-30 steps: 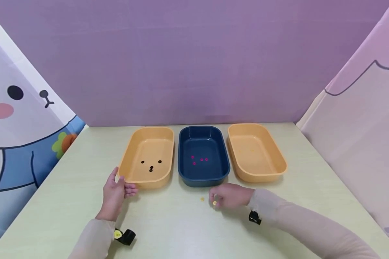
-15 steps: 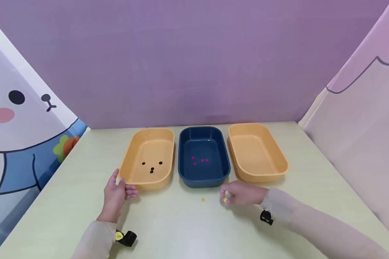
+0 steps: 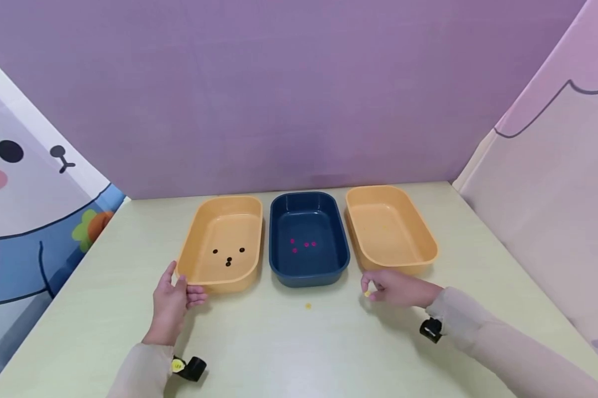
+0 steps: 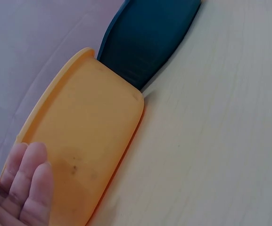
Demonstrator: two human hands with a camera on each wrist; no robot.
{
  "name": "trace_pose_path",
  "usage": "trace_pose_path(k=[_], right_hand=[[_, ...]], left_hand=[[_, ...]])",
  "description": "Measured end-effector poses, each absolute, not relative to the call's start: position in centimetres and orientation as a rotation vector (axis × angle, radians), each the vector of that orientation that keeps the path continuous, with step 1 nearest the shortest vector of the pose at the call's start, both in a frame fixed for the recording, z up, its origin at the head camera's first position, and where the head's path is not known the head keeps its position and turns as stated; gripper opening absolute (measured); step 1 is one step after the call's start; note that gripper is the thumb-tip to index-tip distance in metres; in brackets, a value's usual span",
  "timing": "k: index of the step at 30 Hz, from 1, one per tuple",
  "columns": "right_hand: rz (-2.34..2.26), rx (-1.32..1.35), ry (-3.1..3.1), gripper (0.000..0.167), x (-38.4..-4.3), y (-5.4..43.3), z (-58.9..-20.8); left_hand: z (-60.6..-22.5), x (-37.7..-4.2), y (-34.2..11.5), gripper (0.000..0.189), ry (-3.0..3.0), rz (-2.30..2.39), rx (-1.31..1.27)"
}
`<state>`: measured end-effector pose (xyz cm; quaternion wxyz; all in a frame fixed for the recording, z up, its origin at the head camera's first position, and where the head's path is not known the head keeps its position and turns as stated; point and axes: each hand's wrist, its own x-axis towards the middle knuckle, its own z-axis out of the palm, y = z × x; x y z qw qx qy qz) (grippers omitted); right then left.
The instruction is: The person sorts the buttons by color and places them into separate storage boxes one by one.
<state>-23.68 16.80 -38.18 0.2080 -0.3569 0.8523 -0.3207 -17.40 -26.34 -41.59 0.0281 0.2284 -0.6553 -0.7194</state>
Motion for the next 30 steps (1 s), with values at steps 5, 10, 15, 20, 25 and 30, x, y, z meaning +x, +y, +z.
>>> trace_pose_path(k=[5, 10, 15, 20, 25, 30], right_hand=[[-0.863, -1.018, 2.403, 0.01, -24.1, 17.8, -37.6], [-0.828, -1.047, 2.412, 0.01, -24.6, 18.9, -37.0], [-0.833, -1.095, 2.428, 0.013, -25.3, 19.7, -36.5], [-0.853, -1.1, 2.455, 0.015, -26.2, 19.8, -36.0], [-0.844, -1.101, 2.465, 0.013, -27.1, 19.6, -35.8], [-0.825, -1.119, 2.477, 0.011, -28.2, 19.6, -35.7]], left_hand=[[-41.5, -17.3, -26.3, 0.059, -2.037, -2.197, 0.71], [-41.5, -17.3, -26.2, 0.059, -2.036, -2.186, 0.718], [-41.4, -17.4, -26.1, 0.059, -2.041, -2.186, 0.723], [-41.4, -17.6, -26.2, 0.059, -2.04, -2.18, 0.724], [-41.6, -17.6, -26.1, 0.058, -2.029, -2.183, 0.726], [-41.7, -17.6, -25.9, 0.058, -2.018, -2.184, 0.733]])
